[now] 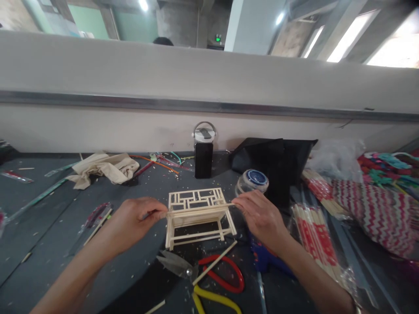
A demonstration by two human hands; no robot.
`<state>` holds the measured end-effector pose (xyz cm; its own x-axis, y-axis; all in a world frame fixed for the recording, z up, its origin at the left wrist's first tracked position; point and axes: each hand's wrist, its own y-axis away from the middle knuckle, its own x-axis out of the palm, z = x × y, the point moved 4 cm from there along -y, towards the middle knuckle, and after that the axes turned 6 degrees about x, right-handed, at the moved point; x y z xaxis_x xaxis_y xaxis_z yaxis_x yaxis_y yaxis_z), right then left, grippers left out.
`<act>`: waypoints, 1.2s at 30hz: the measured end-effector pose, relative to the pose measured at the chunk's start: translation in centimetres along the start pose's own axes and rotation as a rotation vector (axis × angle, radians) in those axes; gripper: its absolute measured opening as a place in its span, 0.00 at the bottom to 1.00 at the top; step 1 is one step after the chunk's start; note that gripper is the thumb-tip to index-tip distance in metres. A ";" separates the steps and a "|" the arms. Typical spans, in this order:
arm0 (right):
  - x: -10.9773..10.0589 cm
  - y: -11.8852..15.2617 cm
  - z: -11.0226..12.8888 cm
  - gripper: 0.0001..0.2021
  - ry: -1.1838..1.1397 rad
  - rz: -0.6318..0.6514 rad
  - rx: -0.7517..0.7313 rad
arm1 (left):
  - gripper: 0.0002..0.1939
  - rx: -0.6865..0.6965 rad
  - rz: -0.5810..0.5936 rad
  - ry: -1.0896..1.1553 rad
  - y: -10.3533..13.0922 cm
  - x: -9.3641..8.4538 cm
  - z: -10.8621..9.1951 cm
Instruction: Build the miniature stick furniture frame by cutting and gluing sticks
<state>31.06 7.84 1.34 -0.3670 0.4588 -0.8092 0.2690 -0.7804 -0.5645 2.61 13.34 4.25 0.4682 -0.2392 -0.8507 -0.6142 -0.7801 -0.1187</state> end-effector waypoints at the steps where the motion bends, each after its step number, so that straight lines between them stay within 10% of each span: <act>1: 0.0 0.0 0.0 0.10 0.003 0.000 -0.002 | 0.13 -0.003 -0.001 -0.004 0.0 0.0 0.0; 36: 0.3 0.2 -0.1 0.11 -0.004 0.019 -0.015 | 0.12 -0.009 -0.014 0.041 -0.1 0.2 0.2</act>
<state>31.14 7.85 0.93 -0.3649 0.4425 -0.8192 0.2889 -0.7826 -0.5514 2.62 13.45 3.94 0.5024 -0.2511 -0.8274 -0.6018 -0.7886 -0.1260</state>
